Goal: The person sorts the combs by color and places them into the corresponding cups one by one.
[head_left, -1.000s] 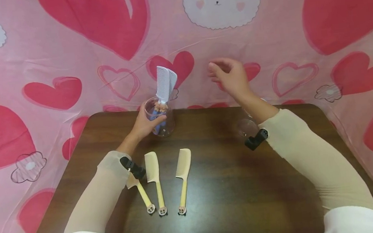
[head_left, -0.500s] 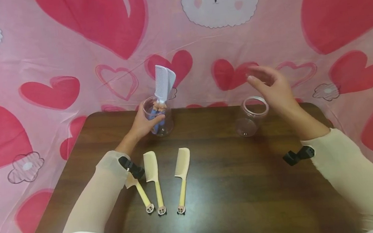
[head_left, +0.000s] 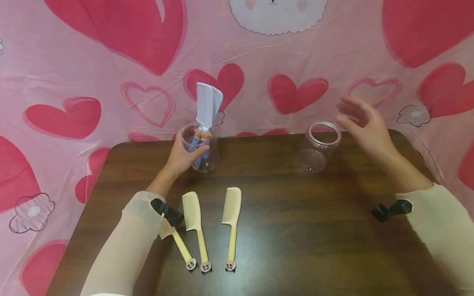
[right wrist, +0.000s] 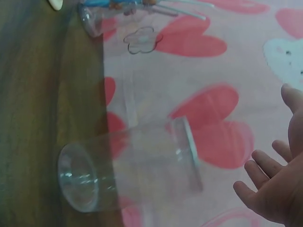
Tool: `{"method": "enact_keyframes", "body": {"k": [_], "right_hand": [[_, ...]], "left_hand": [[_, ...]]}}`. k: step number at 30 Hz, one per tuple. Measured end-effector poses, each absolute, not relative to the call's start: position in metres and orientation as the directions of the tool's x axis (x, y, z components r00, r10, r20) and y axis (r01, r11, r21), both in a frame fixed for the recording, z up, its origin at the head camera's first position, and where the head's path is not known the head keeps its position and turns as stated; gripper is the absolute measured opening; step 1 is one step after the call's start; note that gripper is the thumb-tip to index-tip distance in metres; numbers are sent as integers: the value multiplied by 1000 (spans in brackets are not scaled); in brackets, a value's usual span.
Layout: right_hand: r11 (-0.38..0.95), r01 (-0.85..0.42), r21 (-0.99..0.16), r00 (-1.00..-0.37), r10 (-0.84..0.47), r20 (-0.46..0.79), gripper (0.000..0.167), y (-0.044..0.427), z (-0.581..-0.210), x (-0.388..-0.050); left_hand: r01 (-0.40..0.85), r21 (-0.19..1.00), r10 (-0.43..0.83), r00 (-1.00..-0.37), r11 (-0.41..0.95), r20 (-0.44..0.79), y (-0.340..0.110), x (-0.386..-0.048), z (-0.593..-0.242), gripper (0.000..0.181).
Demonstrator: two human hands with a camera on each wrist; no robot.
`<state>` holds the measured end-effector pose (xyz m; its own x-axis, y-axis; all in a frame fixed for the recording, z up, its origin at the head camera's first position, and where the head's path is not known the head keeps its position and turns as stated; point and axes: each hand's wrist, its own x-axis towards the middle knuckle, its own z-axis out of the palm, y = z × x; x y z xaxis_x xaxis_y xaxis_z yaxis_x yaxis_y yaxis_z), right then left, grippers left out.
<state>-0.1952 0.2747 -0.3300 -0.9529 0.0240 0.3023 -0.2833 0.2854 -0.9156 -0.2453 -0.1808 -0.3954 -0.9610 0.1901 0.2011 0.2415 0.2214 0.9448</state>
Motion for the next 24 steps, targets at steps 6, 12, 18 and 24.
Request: {"method": "enact_keyframes", "body": {"k": [6, 12, 18, 24], "right_hand": [[154, -278, -948, -960, -7, 280, 57, 285, -360, -199], [209, -222, -952, -975, -37, 219, 72, 291, -389, -205], [113, -161, -980, -986, -51, 156, 87, 288, -408, -214], [107, -164, -981, -986, -44, 160, 92, 284, -423, -220]], "left_hand": [[256, 942, 191, -957, 215, 217, -182, -249, -402, 78], [273, 937, 175, -955, 217, 238, -187, -264, -426, 78], [255, 940, 167, -961, 225, 221, -188, -268, -429, 79], [259, 940, 183, -958, 222, 220, -184, -256, -412, 78]]}}
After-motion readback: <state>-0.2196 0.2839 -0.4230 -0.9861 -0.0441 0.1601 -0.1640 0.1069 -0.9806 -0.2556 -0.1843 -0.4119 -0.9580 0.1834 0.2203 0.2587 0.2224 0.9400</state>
